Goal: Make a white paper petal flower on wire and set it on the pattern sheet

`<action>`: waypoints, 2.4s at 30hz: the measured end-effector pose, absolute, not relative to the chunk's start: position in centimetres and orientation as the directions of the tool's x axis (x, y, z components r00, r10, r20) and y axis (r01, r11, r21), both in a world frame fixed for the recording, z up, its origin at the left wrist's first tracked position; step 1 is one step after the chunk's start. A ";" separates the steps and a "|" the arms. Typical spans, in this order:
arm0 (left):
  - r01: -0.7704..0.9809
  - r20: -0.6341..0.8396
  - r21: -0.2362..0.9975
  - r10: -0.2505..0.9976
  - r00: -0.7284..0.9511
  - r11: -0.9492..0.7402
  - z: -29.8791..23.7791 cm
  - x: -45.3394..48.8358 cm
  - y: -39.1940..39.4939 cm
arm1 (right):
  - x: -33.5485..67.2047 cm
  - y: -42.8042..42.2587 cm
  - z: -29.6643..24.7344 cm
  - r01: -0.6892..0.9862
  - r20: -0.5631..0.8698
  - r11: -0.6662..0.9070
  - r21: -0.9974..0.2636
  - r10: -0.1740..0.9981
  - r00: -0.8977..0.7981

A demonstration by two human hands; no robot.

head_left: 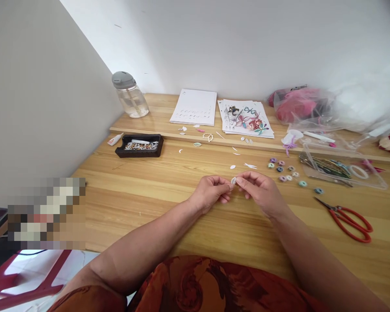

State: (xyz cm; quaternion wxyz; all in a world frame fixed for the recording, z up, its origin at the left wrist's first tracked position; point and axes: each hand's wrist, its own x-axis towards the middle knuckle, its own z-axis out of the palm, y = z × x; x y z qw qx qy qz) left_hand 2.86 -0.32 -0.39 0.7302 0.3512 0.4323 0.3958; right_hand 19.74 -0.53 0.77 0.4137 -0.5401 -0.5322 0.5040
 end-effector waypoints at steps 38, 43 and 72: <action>-0.231 -0.275 0.900 0.894 0.355 0.369 -0.8 3.2 -0.5 | 18.7 -1.2 -0.3 0.076 -0.110 -0.105 -0.992 0.992 -0.060; -0.270 -0.264 0.890 0.898 0.351 0.367 -1.1 3.3 -0.3 | 18.9 -1.0 -0.5 0.037 -0.157 -0.155 -0.987 0.985 -0.066; -0.339 -0.064 0.939 0.998 -0.003 0.059 -2.3 2.0 3.0 | 27.2 7.3 2.4 0.432 -0.058 -0.164 -0.887 0.967 0.249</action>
